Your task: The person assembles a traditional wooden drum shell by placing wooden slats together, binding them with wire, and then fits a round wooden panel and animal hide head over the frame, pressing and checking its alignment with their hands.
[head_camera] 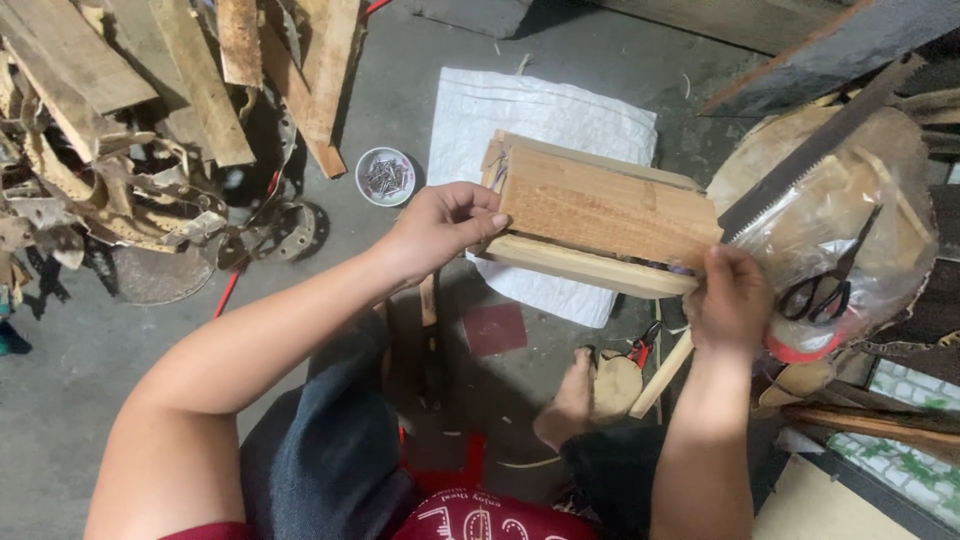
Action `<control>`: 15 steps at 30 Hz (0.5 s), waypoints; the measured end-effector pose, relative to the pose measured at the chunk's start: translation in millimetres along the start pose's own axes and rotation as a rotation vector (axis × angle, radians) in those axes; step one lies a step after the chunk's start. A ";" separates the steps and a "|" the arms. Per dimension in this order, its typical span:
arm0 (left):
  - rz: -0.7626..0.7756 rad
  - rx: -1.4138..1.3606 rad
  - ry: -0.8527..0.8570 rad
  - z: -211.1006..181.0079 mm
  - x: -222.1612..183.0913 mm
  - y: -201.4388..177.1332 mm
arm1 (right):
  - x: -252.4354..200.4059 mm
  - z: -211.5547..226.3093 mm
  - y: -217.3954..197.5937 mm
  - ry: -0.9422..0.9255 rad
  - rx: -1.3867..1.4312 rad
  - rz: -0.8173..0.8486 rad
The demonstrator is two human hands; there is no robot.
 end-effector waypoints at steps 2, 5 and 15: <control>0.017 -0.072 -0.024 -5.8 -2.2 3.3 | 19.5 -26.5 0.6 -0.021 0.064 0.055; 0.038 -0.133 -0.026 5.9 5.3 2.0 | 41.3 -72.4 -5.6 0.049 0.035 0.118; 0.026 -0.173 -0.007 24.8 15.4 -1.8 | 46.6 -82.6 1.8 0.088 0.155 0.117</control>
Point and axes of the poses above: each hand's wrist, its own x-axis towards the middle knuckle, its own y-axis out of the palm, z = x × y, the point moved 10 cm from there along x, towards the middle knuckle, and after that the axes turned 11 degrees about -x, right-handed, at the moved point
